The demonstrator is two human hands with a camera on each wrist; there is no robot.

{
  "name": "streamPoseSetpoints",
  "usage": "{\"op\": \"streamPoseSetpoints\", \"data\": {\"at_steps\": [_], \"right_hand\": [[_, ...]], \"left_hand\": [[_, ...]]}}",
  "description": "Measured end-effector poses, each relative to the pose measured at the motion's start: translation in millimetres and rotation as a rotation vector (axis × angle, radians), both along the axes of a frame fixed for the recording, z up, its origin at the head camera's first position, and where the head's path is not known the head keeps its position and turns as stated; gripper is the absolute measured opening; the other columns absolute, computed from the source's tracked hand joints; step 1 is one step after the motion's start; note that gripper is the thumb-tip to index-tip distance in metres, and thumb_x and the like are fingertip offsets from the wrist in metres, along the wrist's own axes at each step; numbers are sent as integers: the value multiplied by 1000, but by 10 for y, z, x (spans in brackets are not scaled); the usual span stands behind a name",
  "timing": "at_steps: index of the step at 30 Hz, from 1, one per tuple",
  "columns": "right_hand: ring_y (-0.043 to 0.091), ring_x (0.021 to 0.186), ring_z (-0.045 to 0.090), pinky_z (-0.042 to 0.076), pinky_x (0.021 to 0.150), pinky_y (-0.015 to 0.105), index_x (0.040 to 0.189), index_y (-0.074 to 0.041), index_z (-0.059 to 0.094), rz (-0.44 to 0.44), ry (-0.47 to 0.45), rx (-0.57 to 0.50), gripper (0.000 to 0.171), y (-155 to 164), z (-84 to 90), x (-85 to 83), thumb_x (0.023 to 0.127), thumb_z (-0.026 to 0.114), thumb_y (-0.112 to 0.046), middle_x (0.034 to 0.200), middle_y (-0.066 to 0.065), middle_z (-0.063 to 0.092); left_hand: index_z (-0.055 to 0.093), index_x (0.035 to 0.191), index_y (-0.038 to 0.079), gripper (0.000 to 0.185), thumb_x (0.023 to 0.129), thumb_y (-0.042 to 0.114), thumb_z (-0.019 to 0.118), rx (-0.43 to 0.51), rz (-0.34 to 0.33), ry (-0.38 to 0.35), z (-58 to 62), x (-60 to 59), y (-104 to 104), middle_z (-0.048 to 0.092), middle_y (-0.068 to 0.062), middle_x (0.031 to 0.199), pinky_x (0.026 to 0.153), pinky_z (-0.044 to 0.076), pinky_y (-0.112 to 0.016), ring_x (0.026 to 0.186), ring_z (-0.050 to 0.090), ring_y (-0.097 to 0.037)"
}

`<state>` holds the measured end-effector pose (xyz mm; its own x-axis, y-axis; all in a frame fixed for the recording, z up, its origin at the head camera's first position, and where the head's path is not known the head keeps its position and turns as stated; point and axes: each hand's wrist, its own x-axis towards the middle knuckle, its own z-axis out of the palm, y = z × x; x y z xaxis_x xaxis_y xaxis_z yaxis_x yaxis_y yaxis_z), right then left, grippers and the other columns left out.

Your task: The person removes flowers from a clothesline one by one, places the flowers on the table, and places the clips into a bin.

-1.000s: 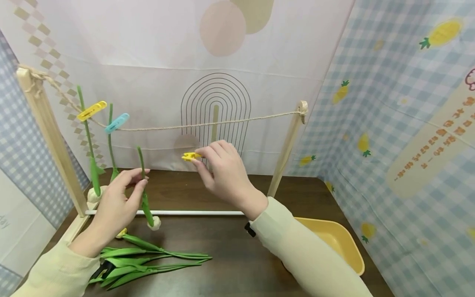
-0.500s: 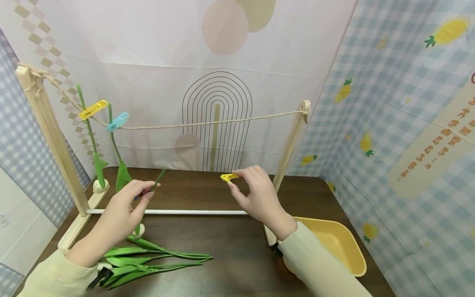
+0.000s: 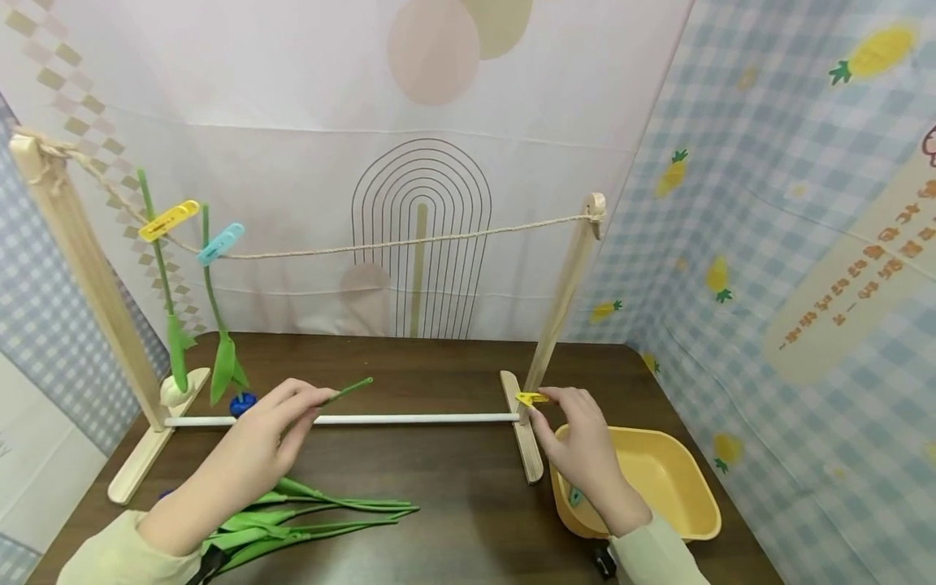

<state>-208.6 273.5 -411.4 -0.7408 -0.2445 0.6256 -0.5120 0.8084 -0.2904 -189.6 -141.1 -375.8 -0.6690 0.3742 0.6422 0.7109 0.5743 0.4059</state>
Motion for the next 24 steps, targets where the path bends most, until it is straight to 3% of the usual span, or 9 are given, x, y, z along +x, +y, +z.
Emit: {"op": "streamPoseSetpoints", "data": {"at_steps": [6,7,8,13,15,20,24], "right_hand": [[21,90,56,47,75,42,116,-4,64,-129,-108,-16,35,256,-153,134,84,75,-12,100,5,62],[22,89,55,47,74,43,116,-4,64,-147,-127,-21,34,291,-172,153,85,75,-13,99,6,62],[23,88,56,47,74,44,117,-4,64,-162,-147,-29,34,326,-192,169,86,74,-13,99,6,62],[25,87,58,49,71,45,117,-3,63,-209,-221,-26,32,445,-286,235,88,72,-13,99,8,63],[25,87,59,49,71,46,117,-3,63,-221,-243,-22,33,473,-314,255,88,72,-13,100,8,63],[25,86,59,49,68,47,118,-2,62,-250,-249,-23,34,551,-364,283,87,72,-12,100,9,64],[24,83,59,49,66,42,116,-1,63,-276,-257,-10,34,618,-409,298,85,73,-12,97,9,64]], "left_hand": [[66,118,10,43,81,-12,68,-27,-56,87,18,64,21,58,5,101,66,49,-22,84,55,-9],[66,118,10,36,86,-7,65,-36,-64,99,12,69,21,58,4,101,67,49,-23,84,55,-10],[66,118,11,29,92,-1,60,-51,-65,109,6,73,22,57,4,101,67,49,-24,84,55,-10],[68,116,11,34,88,-6,59,-167,-46,138,-55,64,36,54,2,96,64,47,-28,77,50,-11],[69,115,12,52,73,-19,64,-218,-36,129,-91,68,46,53,1,94,63,44,-27,75,46,-11],[71,113,13,54,73,-21,63,-325,-26,54,-208,107,85,49,3,88,61,39,-25,72,40,-10],[72,111,12,52,72,-21,64,-446,-5,-48,-326,156,123,42,4,82,60,34,-24,70,35,-11]]}}
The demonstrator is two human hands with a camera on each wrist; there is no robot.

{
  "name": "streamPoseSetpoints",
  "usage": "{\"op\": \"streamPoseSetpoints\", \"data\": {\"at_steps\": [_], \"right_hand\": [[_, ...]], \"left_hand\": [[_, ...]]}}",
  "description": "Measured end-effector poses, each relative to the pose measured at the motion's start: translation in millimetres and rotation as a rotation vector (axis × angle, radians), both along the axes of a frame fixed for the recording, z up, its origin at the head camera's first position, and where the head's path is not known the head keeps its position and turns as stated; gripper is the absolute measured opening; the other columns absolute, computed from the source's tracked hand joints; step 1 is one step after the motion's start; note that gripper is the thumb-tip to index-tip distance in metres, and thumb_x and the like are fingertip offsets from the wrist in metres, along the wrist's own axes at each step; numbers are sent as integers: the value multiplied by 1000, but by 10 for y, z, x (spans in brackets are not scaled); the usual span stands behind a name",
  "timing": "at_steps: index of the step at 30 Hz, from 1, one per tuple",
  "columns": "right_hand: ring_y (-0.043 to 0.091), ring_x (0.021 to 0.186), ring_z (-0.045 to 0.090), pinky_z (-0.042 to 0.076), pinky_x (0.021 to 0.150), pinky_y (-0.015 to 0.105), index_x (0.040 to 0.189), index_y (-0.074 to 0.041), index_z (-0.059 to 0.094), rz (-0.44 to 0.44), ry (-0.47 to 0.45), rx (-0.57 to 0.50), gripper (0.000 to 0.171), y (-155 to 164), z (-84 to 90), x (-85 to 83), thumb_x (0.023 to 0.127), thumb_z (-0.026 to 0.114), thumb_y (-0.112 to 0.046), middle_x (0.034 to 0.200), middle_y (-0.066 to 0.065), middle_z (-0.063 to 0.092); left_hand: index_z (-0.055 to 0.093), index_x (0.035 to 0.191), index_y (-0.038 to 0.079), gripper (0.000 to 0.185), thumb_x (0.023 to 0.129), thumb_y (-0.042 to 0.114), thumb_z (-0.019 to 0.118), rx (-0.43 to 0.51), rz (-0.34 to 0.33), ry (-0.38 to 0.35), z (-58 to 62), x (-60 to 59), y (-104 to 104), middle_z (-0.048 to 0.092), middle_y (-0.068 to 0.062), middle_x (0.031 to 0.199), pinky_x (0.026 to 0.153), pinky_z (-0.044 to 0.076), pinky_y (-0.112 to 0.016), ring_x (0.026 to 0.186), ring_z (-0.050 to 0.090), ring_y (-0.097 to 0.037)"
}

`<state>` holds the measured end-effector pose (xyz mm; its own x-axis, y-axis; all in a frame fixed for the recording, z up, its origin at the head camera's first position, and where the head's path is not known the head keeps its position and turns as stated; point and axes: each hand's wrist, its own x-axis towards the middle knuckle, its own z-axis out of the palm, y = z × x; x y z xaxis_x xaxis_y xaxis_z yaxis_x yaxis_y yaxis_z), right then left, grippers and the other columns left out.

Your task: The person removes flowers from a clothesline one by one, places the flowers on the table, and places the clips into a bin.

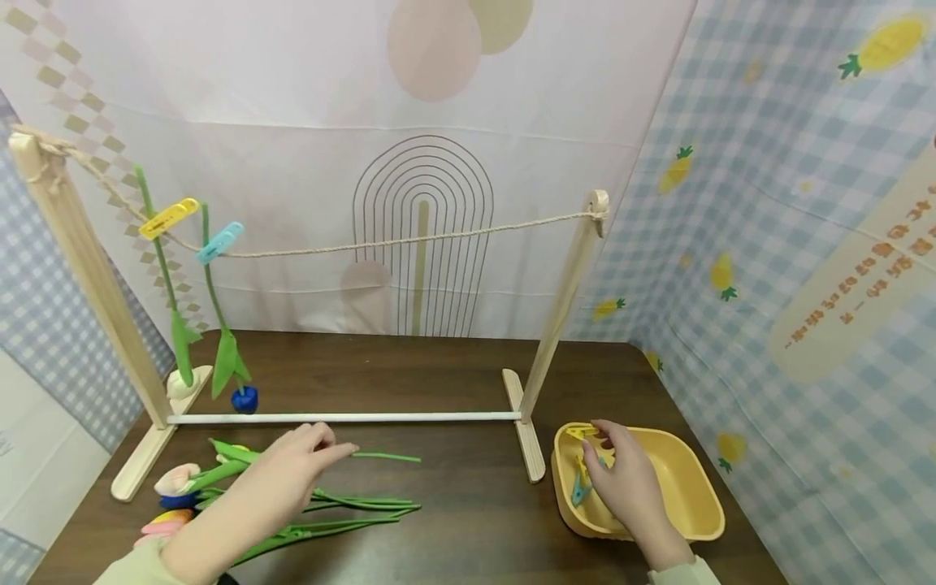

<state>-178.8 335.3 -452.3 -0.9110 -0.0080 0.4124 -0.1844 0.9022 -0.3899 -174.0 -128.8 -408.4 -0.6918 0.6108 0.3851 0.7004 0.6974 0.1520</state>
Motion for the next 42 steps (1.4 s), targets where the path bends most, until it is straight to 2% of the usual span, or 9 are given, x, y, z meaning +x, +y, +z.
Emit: {"op": "streamPoseSetpoints", "data": {"at_steps": [5,9,11,14,19,26,32,37,42], "right_hand": [[25,85,62,51,69,43,116,1,62,-6,-161,1,32,69,-58,16,88,70,-13,100,11,66],[26,88,63,52,71,45,119,1,61,-9,-286,-12,33,94,-96,34,90,67,-15,104,12,66],[27,89,63,52,72,45,119,1,61,-15,-309,-15,34,97,-113,43,90,67,-16,104,11,66],[26,89,63,52,73,45,118,0,61,-13,-316,-17,33,90,-140,46,90,68,-16,104,11,66],[25,88,63,53,73,45,117,-1,62,-1,-321,-15,32,70,-181,52,90,68,-15,104,10,66],[23,88,63,53,73,43,117,-1,62,3,-353,-4,32,46,-214,44,89,69,-15,106,11,66],[20,88,62,52,73,40,121,-1,61,9,-438,-18,35,14,-196,32,90,69,-16,106,8,66],[19,89,62,53,74,40,122,-1,60,7,-472,-23,36,2,-188,22,91,68,-16,105,7,65],[20,88,61,53,74,41,122,0,60,8,-465,-9,37,6,-188,14,90,69,-16,105,8,65]], "left_hand": [[74,108,14,37,78,-7,70,-138,42,-73,-212,58,38,42,4,80,58,31,-24,68,33,-11],[75,98,15,24,79,2,72,-154,43,-57,-374,92,57,46,4,79,57,33,-25,69,40,-13],[75,95,16,21,79,2,72,-154,41,-67,-430,104,64,47,3,79,57,34,-26,69,43,-14],[75,95,16,20,81,3,71,-148,32,-123,-507,115,69,48,3,79,56,35,-26,69,43,-13],[74,95,17,20,83,2,70,-127,25,-223,-590,129,74,47,6,80,57,34,-26,70,41,-11],[73,92,14,25,80,-7,68,-121,57,-225,-674,131,59,49,4,83,59,41,-32,74,46,-14],[71,93,11,35,74,-17,63,-114,84,-234,-714,143,40,53,2,85,70,51,-44,79,54,-20],[71,96,9,36,74,-18,62,-112,86,-302,-740,125,13,57,-1,87,76,52,-50,84,58,-24],[70,96,9,34,76,-17,63,-111,81,-349,-756,95,-23,57,-1,87,75,52,-47,84,58,-24]]}}
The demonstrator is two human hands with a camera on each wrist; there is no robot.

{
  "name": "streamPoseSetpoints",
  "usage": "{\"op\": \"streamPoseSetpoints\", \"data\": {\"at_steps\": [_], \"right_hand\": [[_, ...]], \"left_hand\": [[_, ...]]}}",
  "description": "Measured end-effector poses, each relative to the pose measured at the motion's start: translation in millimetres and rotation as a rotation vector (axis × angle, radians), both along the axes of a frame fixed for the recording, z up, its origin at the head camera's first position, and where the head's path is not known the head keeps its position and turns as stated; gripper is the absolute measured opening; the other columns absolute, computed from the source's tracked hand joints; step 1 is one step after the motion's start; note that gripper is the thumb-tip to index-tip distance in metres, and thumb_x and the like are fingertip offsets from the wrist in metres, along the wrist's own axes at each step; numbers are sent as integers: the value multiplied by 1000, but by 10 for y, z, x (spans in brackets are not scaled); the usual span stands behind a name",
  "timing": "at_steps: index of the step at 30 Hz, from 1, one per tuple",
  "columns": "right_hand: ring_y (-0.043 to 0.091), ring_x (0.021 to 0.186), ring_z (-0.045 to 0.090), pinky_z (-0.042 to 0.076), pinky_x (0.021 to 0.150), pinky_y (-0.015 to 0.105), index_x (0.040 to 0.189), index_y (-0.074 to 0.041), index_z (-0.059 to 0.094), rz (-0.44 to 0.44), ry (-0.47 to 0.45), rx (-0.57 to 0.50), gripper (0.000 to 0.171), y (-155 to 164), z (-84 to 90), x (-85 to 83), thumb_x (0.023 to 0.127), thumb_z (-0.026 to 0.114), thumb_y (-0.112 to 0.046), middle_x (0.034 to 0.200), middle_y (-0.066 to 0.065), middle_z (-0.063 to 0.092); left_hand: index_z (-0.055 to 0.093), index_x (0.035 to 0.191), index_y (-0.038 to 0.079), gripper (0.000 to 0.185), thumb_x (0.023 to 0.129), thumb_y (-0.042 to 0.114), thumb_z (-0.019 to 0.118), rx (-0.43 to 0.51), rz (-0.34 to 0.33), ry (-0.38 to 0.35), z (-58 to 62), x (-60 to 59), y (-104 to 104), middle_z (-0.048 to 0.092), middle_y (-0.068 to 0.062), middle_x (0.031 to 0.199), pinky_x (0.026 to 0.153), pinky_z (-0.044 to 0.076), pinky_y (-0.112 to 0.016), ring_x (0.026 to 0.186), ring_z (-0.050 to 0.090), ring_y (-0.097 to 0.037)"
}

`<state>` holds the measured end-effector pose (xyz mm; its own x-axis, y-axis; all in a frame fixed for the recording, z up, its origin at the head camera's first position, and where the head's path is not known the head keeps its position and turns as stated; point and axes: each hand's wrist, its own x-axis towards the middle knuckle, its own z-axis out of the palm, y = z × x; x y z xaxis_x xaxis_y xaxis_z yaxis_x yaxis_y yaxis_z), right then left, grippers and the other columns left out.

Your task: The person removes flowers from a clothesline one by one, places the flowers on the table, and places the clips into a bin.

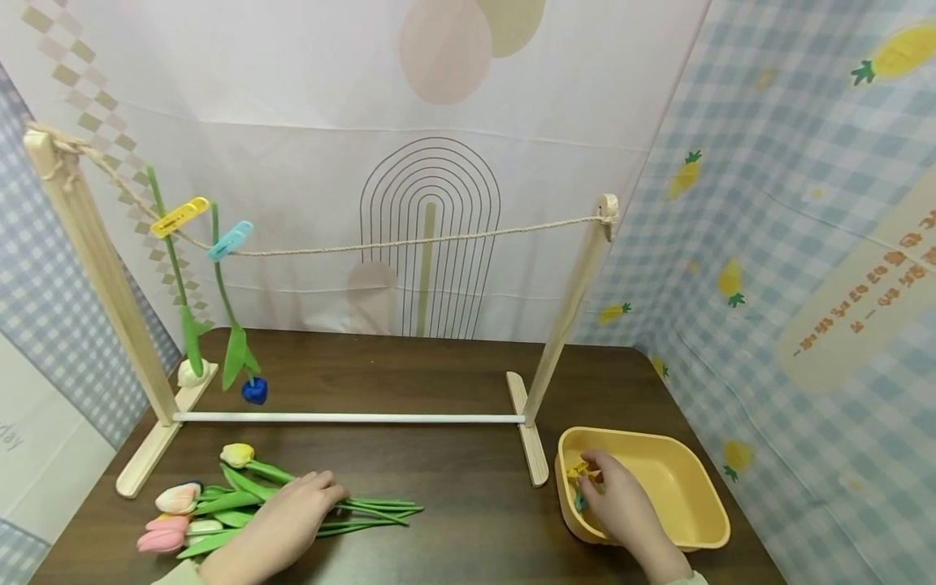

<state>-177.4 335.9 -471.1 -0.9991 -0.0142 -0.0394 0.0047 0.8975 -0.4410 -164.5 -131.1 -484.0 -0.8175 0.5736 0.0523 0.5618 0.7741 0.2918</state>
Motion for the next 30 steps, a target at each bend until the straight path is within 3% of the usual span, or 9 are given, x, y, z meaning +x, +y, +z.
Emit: {"op": "streamPoseSetpoints", "data": {"at_steps": [6,12,19,24,30], "right_hand": [[23,91,61,52,75,43,121,0,61,-1,23,11,36,25,-17,2,90,68,-16,109,11,65],[33,100,60,49,84,52,122,4,59,24,105,15,38,24,-4,8,90,68,-13,117,18,62],[35,101,59,49,82,53,122,5,59,30,196,6,36,3,26,9,91,67,-12,117,20,61],[35,103,58,49,82,53,122,2,58,29,237,8,37,-18,48,-6,91,67,-16,118,18,61],[34,103,58,49,81,52,123,0,58,45,260,-1,38,-46,74,-7,91,69,-16,118,16,61]], "left_hand": [[70,94,10,28,79,-13,64,2,-10,37,-17,-7,-23,55,2,84,69,51,-41,79,56,-20],[70,94,12,8,86,12,71,45,-18,77,26,9,-34,54,5,84,68,49,-37,77,54,-16],[70,108,12,22,89,23,70,101,1,82,90,16,-51,57,5,96,72,50,-38,85,55,-13],[70,110,12,26,89,26,70,117,13,101,105,21,-60,58,5,99,73,50,-38,87,56,-12],[69,111,11,27,89,27,70,109,12,72,120,23,-71,58,5,99,74,50,-39,87,55,-13]]}}
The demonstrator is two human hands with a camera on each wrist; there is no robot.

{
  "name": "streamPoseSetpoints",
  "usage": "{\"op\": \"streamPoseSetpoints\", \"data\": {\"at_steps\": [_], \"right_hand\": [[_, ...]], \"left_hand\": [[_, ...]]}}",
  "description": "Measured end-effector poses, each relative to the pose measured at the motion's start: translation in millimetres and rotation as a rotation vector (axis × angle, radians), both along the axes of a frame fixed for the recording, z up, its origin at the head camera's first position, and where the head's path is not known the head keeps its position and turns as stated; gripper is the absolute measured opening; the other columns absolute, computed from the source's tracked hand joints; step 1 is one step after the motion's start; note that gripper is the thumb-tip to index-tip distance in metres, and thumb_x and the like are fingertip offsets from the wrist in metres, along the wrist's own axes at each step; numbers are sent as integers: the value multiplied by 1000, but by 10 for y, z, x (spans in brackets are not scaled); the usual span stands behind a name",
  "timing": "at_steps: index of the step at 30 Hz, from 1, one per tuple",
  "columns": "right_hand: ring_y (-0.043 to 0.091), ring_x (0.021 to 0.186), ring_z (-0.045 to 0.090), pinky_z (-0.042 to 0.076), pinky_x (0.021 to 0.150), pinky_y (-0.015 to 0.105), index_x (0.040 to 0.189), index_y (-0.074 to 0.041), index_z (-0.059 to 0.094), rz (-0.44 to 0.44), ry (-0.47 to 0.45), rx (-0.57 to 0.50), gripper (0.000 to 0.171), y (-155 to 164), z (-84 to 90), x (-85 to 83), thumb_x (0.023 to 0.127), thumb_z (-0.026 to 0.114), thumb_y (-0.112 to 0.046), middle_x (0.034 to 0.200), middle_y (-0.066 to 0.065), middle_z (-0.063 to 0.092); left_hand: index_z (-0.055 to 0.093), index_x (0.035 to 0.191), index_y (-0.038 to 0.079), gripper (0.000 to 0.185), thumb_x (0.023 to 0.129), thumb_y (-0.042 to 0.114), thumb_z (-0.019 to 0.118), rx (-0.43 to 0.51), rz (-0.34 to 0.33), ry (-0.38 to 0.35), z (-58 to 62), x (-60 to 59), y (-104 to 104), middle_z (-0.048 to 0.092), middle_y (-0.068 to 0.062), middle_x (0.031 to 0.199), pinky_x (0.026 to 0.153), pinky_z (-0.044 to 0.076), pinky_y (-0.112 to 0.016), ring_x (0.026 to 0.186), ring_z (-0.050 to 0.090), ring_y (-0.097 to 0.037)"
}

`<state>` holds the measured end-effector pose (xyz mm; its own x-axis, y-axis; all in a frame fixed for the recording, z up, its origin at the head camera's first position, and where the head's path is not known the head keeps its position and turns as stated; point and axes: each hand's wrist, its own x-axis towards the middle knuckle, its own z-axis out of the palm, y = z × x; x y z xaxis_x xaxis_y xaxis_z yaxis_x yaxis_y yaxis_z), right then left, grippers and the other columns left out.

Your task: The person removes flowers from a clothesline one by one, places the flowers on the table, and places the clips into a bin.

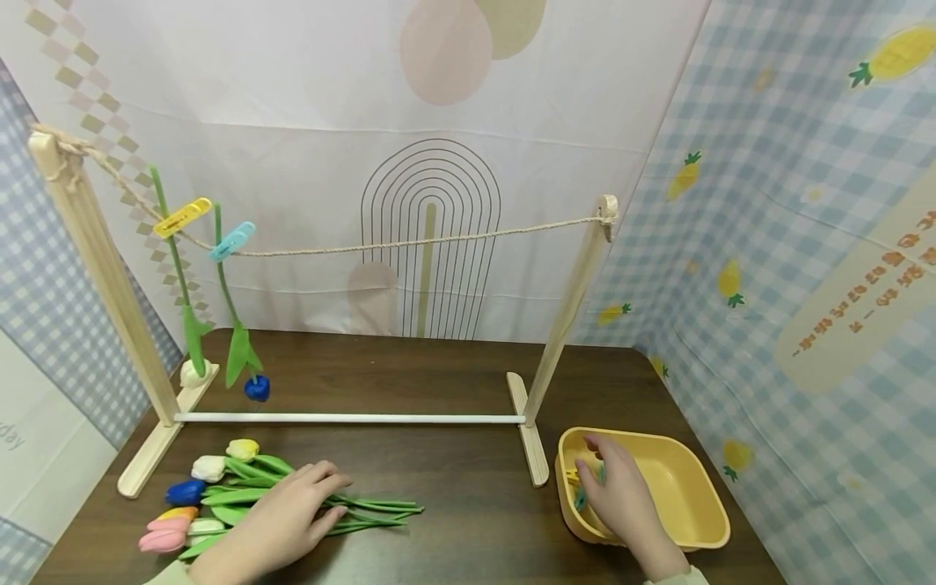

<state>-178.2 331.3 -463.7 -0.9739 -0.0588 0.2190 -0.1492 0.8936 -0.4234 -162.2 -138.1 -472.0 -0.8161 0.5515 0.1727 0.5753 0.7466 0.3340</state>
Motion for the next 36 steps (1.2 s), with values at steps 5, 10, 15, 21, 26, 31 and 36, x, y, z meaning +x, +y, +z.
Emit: {"op": "streamPoseSetpoints", "data": {"at_steps": [5,10,15,21,26,31,36], "right_hand": [[33,103,58,49,81,52,124,-1,58,-2,7,-3,42,-29,22,0,92,67,-26,117,15,61],[30,102,57,49,81,51,125,-3,59,33,65,-1,49,-130,51,-34,91,67,-38,114,13,62],[26,101,59,49,81,47,124,-5,60,103,157,15,49,-289,112,-85,89,70,-37,111,9,64],[24,101,59,49,81,46,122,-8,61,201,240,35,48,-565,261,-164,85,76,-33,111,6,64],[19,102,58,49,83,42,124,-10,61,287,273,43,50,-824,418,-265,85,74,-38,112,1,63],[17,105,56,48,87,40,126,-12,59,384,307,46,51,-1100,605,-383,87,72,-40,115,1,62],[19,106,56,45,92,38,125,-9,60,497,394,45,49,-1441,851,-521,87,72,-38,115,3,63]], "left_hand": [[69,111,11,29,89,29,70,4,8,-8,13,0,-5,58,5,100,75,50,-39,88,56,-13],[68,114,12,34,87,34,71,19,26,-9,26,16,-35,58,5,103,77,50,-40,91,57,-14],[68,117,14,41,85,40,73,42,58,8,66,23,-92,59,5,105,79,50,-40,93,57,-13],[67,118,16,42,84,41,73,79,104,44,190,8,-183,60,5,106,80,51,-41,96,59,-15],[66,119,17,45,85,45,72,112,155,92,292,-22,-263,60,5,107,81,51,-40,96,59,-14],[66,121,16,46,82,39,76,170,199,176,394,-64,-332,59,3,108,80,52,-41,98,60,-18],[62,125,10,50,83,33,77,259,216,274,526,-125,-419,59,-4,113,82,51,-46,101,59,-24]]}}
